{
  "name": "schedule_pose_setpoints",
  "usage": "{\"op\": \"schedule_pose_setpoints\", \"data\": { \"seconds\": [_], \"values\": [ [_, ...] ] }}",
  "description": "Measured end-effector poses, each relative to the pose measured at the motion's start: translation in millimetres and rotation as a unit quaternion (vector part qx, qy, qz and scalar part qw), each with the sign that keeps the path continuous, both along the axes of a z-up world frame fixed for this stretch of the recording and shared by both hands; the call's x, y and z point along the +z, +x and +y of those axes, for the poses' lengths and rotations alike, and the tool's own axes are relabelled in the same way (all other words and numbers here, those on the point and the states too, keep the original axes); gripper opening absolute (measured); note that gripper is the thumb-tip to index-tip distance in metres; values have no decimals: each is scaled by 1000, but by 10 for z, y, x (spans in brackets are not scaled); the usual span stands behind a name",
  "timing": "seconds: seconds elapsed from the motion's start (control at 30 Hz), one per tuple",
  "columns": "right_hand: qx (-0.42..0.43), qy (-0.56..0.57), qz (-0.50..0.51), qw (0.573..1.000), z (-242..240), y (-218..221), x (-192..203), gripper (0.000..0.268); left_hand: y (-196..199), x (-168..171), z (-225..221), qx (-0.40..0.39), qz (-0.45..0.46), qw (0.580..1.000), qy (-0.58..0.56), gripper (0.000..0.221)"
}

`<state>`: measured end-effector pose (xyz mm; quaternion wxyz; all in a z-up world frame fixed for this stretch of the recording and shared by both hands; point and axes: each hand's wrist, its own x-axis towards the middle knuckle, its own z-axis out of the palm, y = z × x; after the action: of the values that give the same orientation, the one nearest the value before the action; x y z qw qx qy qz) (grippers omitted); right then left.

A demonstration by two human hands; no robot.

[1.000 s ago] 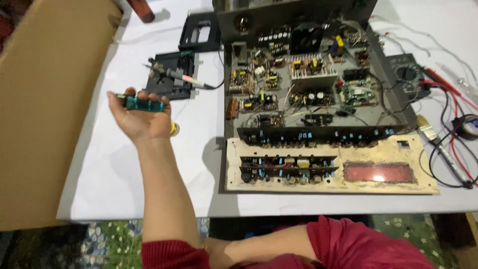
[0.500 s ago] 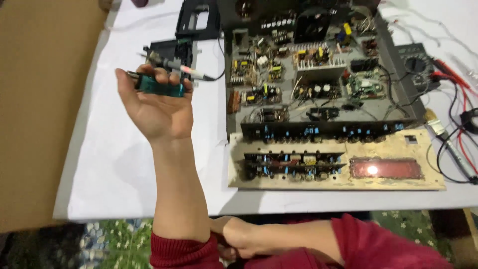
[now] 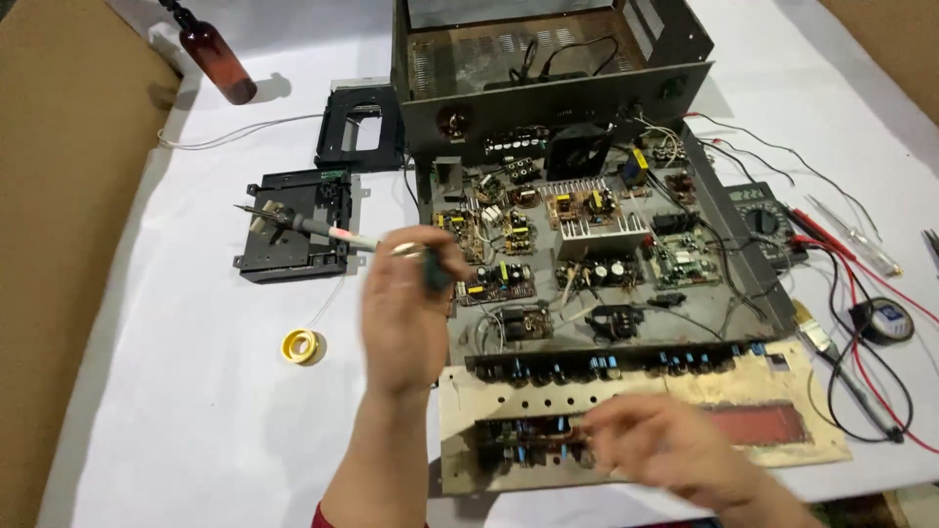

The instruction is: The person is repairing an electronic device by heat shrinking tubing onto wire connections using a lighter and adjusting components with a screwdriver.

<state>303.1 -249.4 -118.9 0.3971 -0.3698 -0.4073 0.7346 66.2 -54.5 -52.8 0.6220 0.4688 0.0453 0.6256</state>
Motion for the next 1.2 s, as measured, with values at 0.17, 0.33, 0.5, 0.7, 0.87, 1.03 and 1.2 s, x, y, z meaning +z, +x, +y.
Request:
{"op": "schedule_pose_setpoints", "data": {
  "seconds": [0.17,0.33,0.5,0.7,0.87,1.03,1.2],
  "values": [
    [-300,108,202,926,362,621,381,61,190,-214,200,-41,337,939,-48,21],
    [-298,118,181,930,444,650,213,32,89,-172,198,-36,311,947,-76,21],
    [-225,74,61,970,485,206,26,32,-104,65,39,9,226,972,-58,22],
    [41,221,-229,947,605,-860,418,32,-436,640,-304,61,4,997,55,22],
    [114,27,-254,960,646,-1596,456,69,-910,1201,-733,36,20,995,95,22],
    [135,27,-143,980,594,-1798,366,57,-1319,1041,-505,-464,-247,821,-222,13],
    [183,40,-209,960,637,-1822,506,47,-3059,-36,1095,-125,-322,930,-129,28]
  ]
}}
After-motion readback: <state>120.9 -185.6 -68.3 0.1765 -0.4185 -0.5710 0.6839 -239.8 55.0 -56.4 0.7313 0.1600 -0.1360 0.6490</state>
